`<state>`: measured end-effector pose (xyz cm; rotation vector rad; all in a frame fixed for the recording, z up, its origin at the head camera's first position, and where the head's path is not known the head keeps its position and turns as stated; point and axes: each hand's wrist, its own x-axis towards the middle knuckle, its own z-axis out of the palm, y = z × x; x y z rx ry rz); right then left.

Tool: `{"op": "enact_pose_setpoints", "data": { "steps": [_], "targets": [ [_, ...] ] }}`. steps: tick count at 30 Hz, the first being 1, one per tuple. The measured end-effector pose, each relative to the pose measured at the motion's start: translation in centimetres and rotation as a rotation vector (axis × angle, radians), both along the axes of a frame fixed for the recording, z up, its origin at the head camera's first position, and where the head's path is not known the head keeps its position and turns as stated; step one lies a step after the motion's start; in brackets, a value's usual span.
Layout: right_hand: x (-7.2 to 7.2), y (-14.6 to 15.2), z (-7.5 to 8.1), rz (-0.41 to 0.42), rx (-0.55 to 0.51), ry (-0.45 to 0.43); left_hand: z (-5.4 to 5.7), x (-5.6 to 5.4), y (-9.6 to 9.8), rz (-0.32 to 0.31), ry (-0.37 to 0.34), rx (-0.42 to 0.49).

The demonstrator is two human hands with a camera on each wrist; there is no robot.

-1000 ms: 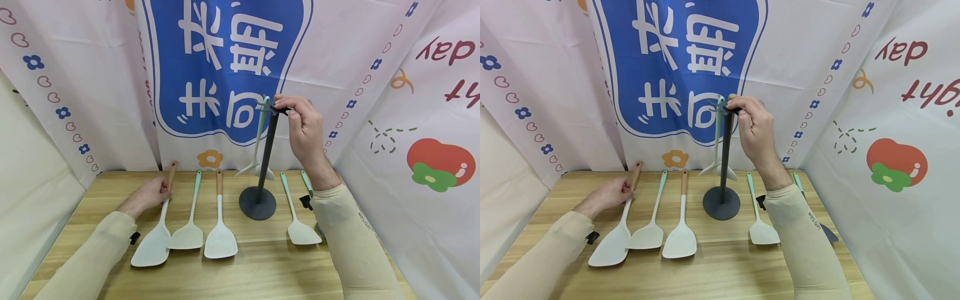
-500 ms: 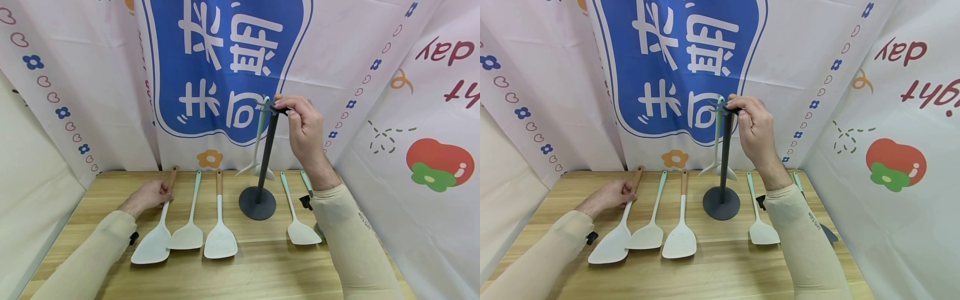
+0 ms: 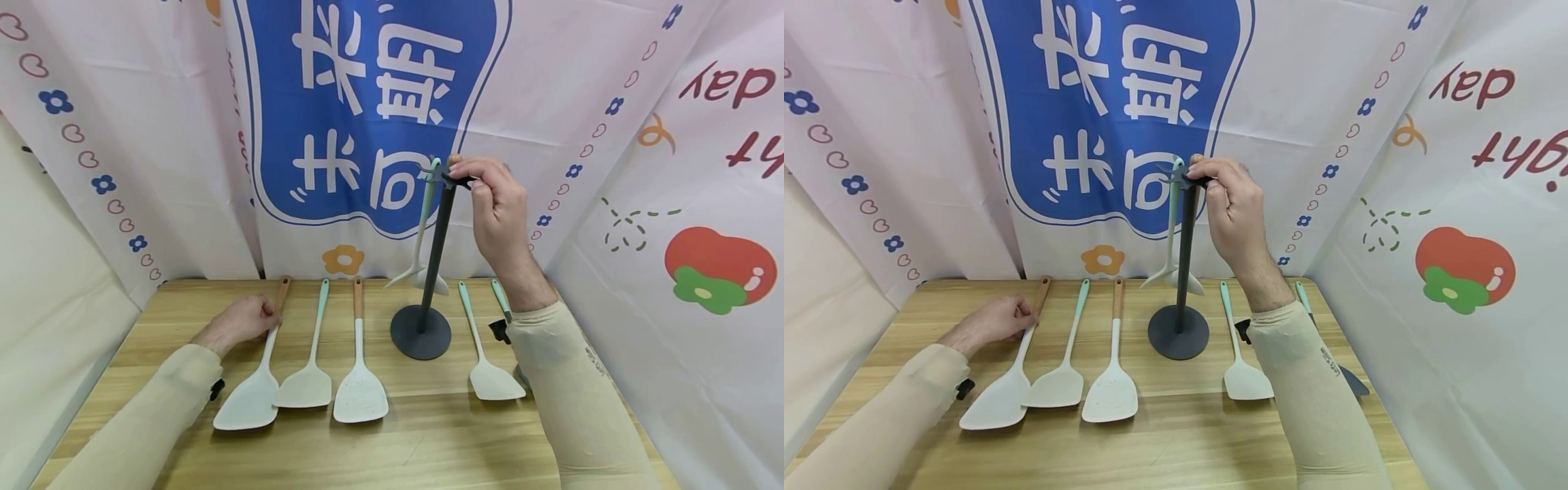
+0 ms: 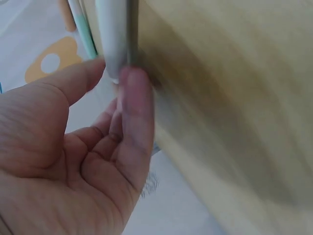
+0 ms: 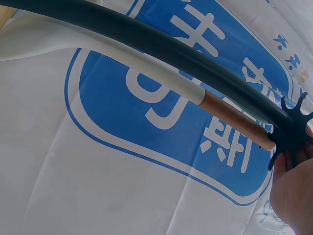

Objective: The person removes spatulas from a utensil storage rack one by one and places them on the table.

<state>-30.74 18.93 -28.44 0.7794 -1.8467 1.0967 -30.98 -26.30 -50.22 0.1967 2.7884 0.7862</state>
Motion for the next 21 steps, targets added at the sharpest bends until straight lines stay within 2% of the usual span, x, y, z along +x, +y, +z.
{"op": "enact_pose_setpoints", "data": {
  "steps": [8,11,15,21],
  "targets": [
    [0.1,-0.1,0.0,0.01,-0.014,0.002,2.3,0.2,0.5,0.019,0.066,-0.051],
    [0.1,-0.1,0.0,0.007,-0.008,0.002,3.1,0.2,1.1,0.012,0.119,-0.023],
    [0.1,-0.2,0.0,0.004,-0.004,0.001,4.3,0.1,2.1,-0.001,0.156,0.02],
    [0.1,-0.2,0.1,0.003,-0.009,0.0,6.1,0.2,4.5,-0.003,0.191,0.036]
  ]
}}
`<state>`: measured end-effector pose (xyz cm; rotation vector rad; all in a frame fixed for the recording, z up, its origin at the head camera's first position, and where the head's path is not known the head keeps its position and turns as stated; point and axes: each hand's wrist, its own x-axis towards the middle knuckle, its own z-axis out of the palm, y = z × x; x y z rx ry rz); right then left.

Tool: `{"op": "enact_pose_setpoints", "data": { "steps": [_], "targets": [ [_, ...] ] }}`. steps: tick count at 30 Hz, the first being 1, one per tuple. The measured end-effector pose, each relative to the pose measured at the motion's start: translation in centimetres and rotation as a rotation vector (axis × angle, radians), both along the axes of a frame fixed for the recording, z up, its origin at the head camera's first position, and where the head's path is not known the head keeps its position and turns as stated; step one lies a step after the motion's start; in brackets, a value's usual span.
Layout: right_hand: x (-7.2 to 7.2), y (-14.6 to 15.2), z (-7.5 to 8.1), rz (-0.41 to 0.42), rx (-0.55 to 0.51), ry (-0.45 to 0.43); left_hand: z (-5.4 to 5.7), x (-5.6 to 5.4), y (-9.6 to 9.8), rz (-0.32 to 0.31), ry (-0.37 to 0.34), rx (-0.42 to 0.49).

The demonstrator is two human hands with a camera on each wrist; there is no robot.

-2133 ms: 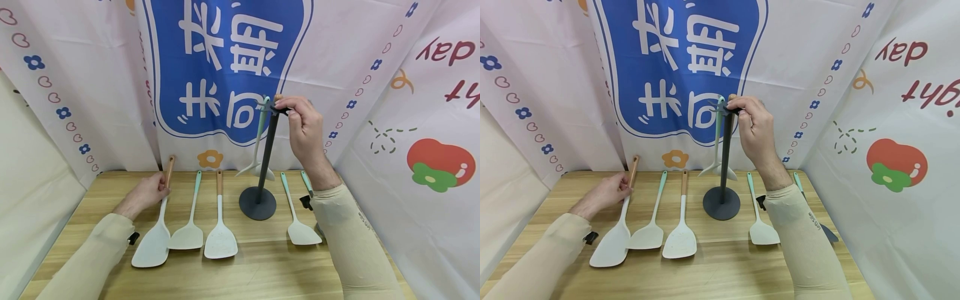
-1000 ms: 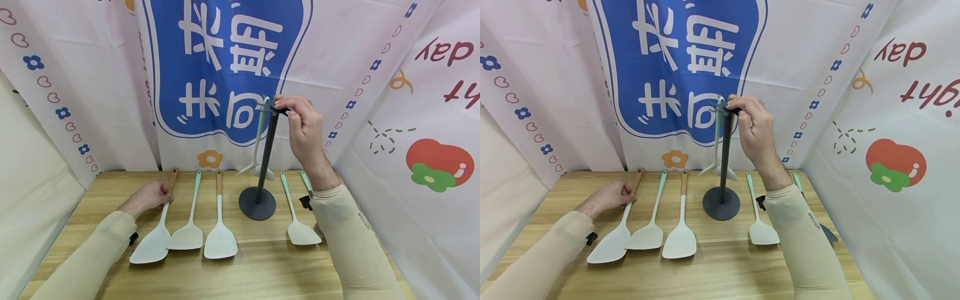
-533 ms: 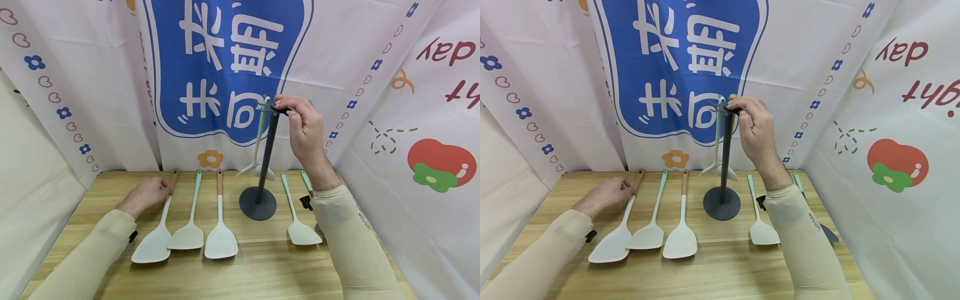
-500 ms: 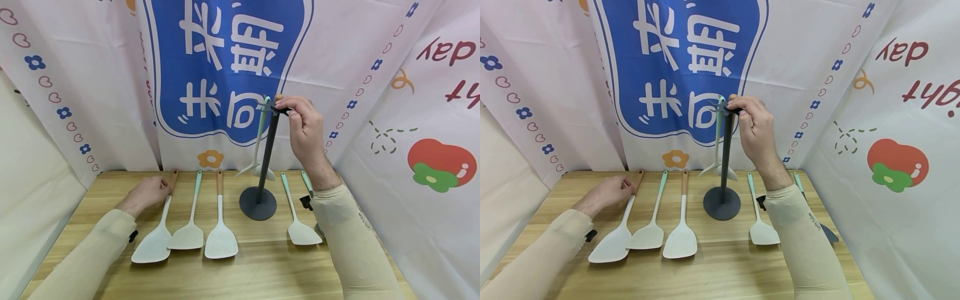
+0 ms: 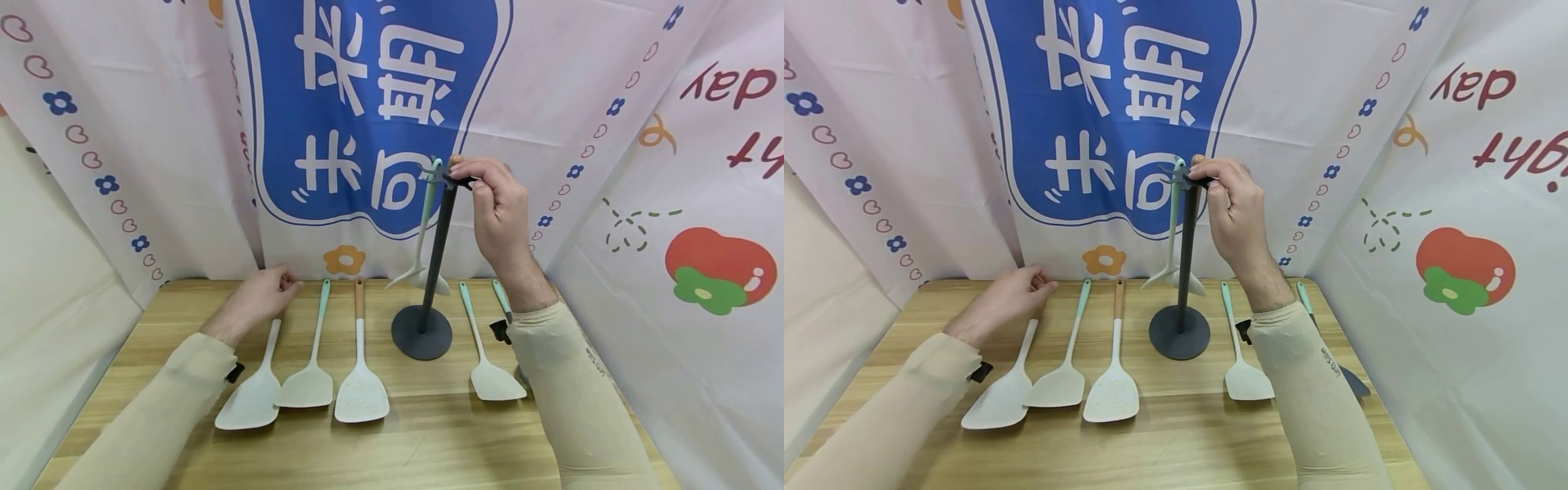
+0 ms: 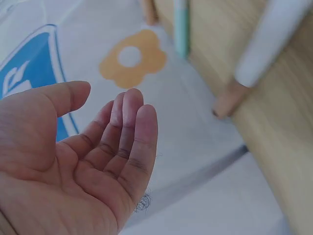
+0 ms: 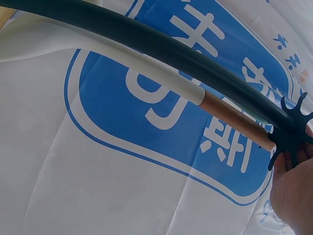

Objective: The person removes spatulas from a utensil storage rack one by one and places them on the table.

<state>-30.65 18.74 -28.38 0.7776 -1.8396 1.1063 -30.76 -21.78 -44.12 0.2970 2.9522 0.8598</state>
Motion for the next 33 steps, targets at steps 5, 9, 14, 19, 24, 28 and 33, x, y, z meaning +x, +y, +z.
{"op": "enact_pose_setpoints", "data": {
  "steps": [5,9,14,19,24,28,33],
  "targets": [
    [0.0,0.1,0.0,-0.002,-0.002,-0.002,1.0,-0.1,2.2,-0.011,0.058,0.046],
    [0.0,0.1,0.0,-0.003,-0.005,0.001,1.7,-0.4,3.6,-0.019,0.095,0.083],
    [0.1,0.0,0.0,-0.004,-0.006,0.003,2.5,-0.6,5.2,-0.023,0.128,0.121],
    [0.1,0.0,0.0,-0.011,0.0,0.004,3.3,-0.6,6.4,-0.02,0.15,0.159],
    [0.1,0.0,0.1,-0.011,0.001,0.002,3.9,-0.7,7.4,-0.016,0.17,0.198],
    [0.0,0.0,0.0,-0.008,0.004,-0.003,4.3,-0.7,8.3,-0.021,0.183,0.246],
    [0.1,0.0,0.0,-0.007,0.002,-0.004,4.7,-0.7,9.5,-0.02,0.201,0.285]
  ]
}}
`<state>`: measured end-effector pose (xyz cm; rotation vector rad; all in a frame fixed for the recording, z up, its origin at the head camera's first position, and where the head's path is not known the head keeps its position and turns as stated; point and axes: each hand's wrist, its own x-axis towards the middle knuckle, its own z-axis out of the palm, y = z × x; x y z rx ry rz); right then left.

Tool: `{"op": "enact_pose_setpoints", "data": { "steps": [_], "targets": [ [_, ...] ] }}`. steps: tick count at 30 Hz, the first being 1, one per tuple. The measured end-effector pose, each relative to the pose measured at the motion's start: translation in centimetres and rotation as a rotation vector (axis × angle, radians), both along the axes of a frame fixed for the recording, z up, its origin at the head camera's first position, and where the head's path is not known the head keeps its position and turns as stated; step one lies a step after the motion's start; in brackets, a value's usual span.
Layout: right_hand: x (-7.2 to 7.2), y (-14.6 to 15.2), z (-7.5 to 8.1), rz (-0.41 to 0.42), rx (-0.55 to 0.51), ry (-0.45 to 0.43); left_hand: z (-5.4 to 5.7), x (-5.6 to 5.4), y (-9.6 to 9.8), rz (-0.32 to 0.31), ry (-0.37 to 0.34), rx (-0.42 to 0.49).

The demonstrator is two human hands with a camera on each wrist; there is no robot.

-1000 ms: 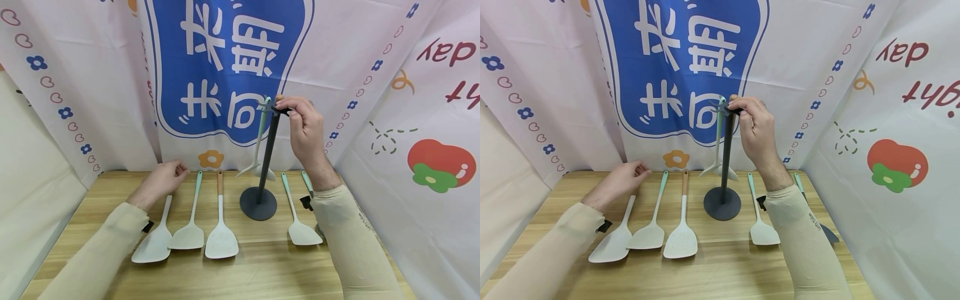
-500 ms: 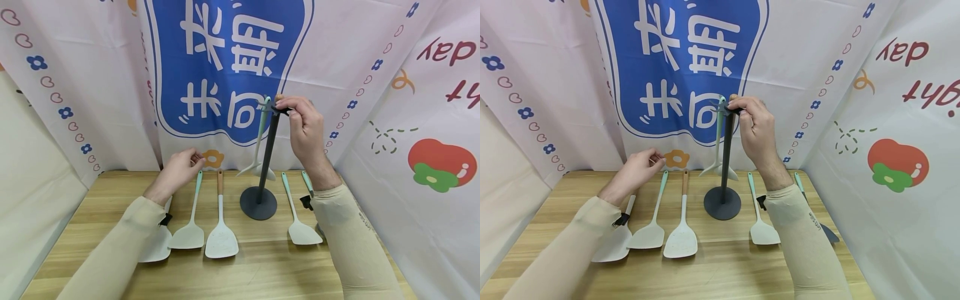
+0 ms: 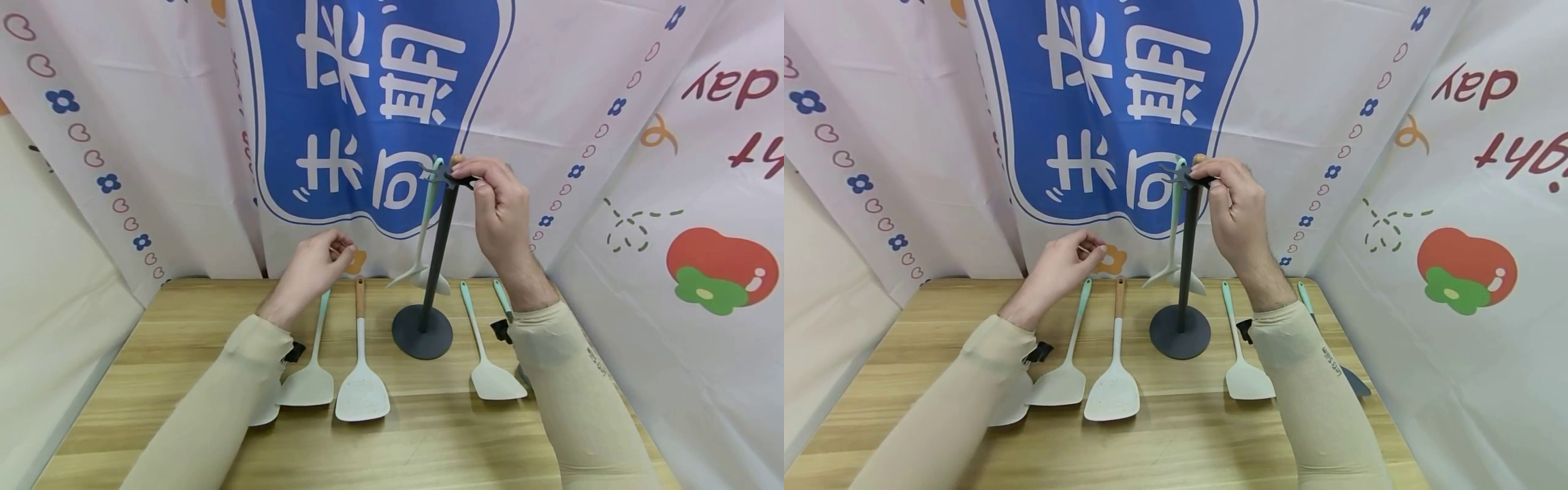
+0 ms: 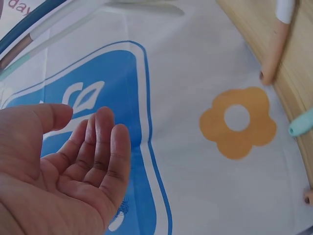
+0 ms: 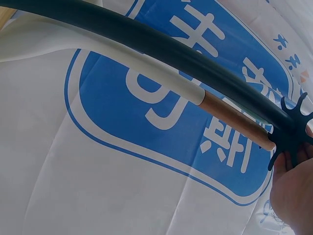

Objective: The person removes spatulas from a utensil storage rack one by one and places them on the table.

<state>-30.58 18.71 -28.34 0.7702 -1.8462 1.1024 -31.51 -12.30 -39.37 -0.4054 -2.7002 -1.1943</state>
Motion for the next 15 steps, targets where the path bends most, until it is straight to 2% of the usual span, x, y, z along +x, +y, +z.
{"op": "enact_pose_setpoints", "data": {
  "steps": [6,15],
  "targets": [
    [0.1,0.0,0.0,0.002,-0.009,0.004,0.5,0.1,1.4,-0.017,0.011,0.051],
    [0.0,0.0,-0.1,-0.006,-0.001,-0.001,0.6,0.1,3.5,-0.048,0.025,0.153]
  ]
}}
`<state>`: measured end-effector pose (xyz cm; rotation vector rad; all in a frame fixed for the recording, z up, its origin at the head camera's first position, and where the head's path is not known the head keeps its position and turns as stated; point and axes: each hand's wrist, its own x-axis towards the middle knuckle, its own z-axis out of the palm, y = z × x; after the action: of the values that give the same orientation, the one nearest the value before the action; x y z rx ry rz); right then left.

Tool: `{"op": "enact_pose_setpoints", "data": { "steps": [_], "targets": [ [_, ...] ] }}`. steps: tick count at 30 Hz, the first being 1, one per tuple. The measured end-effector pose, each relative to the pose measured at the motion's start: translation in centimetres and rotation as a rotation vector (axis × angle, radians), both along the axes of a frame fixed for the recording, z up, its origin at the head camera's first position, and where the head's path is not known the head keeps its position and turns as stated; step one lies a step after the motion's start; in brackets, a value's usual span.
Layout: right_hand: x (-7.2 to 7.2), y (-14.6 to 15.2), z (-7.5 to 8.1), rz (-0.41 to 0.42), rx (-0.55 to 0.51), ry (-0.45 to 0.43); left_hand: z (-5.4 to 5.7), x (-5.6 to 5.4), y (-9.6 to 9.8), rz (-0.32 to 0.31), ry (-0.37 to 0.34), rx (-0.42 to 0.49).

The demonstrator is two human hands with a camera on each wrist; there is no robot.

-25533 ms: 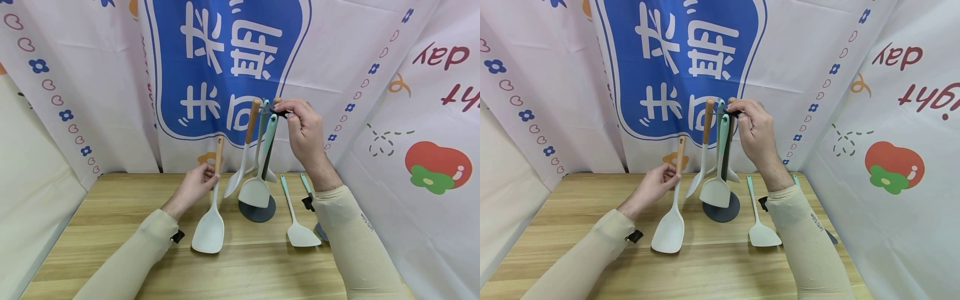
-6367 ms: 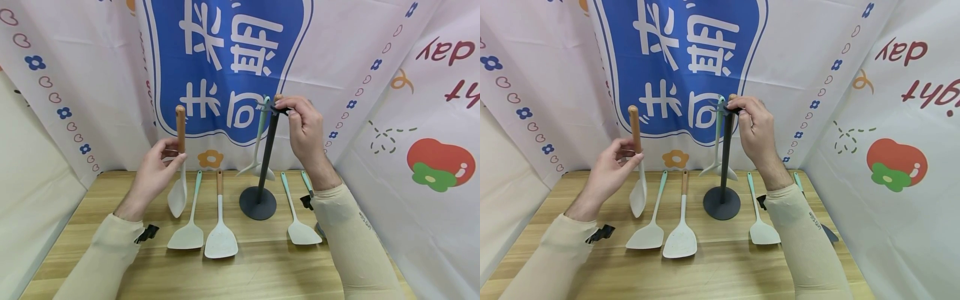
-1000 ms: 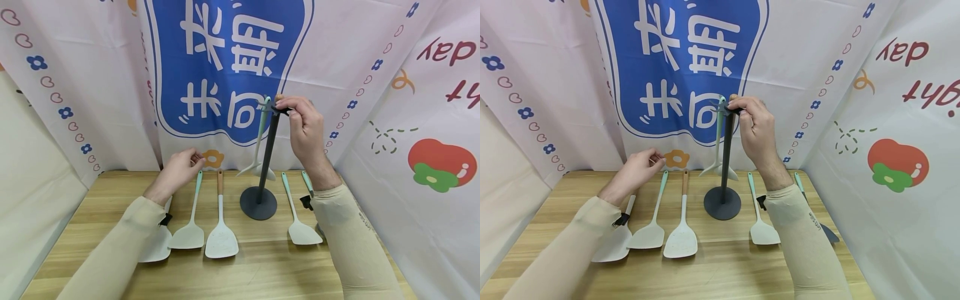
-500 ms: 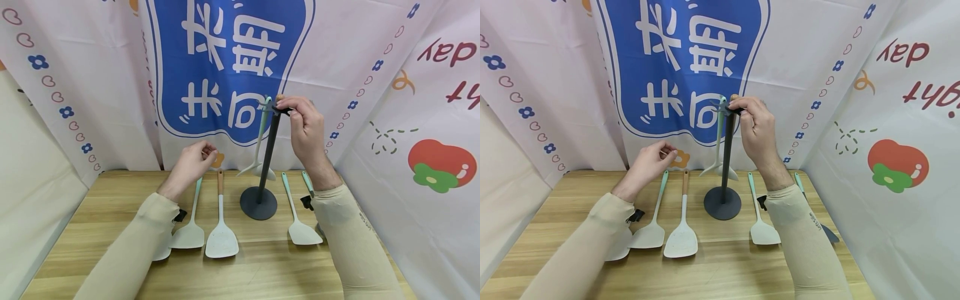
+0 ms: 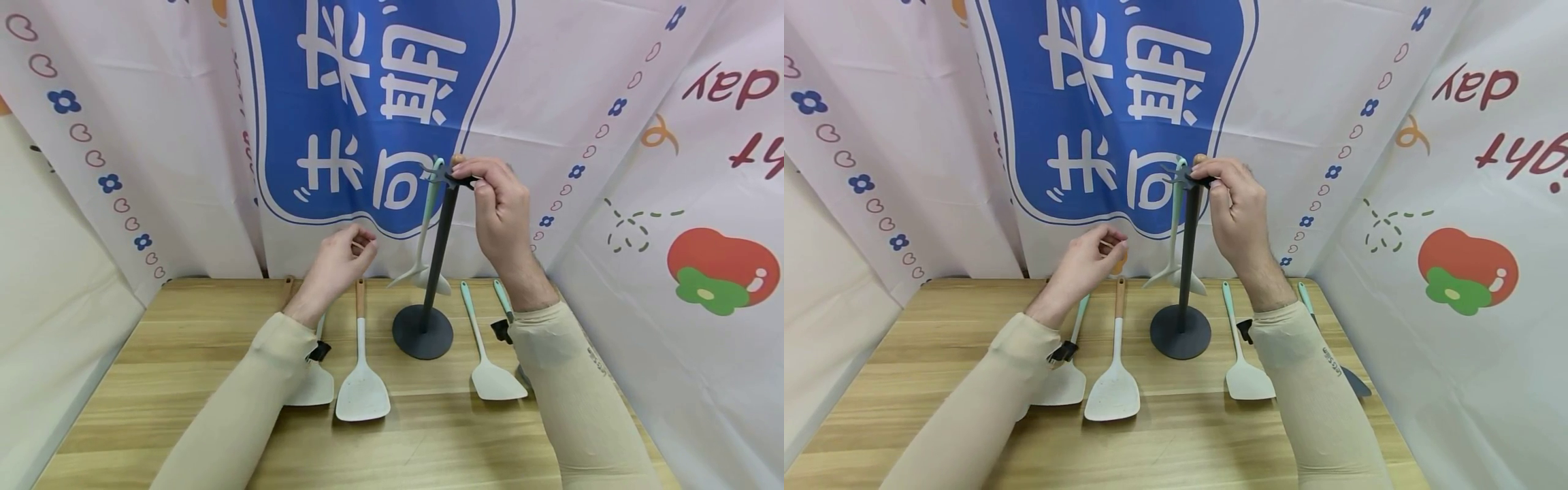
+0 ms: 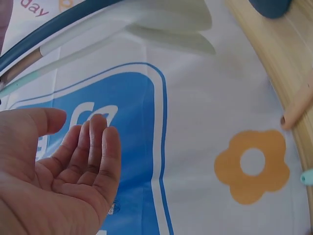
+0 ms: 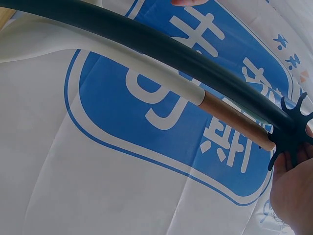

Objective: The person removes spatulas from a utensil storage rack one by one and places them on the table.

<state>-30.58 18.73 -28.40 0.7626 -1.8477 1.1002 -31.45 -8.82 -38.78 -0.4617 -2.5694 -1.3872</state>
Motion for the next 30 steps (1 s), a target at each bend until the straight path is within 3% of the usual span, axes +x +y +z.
{"op": "enact_pose_setpoints", "data": {
  "steps": [25,30],
  "targets": [
    [-0.1,-0.1,-0.1,0.021,-0.028,0.004,-0.5,-0.5,6.1,-0.115,-0.03,0.275],
    [-0.1,-0.1,-0.1,0.03,-0.032,-0.004,-0.5,-0.4,7.2,-0.114,-0.046,0.292]
  ]
}}
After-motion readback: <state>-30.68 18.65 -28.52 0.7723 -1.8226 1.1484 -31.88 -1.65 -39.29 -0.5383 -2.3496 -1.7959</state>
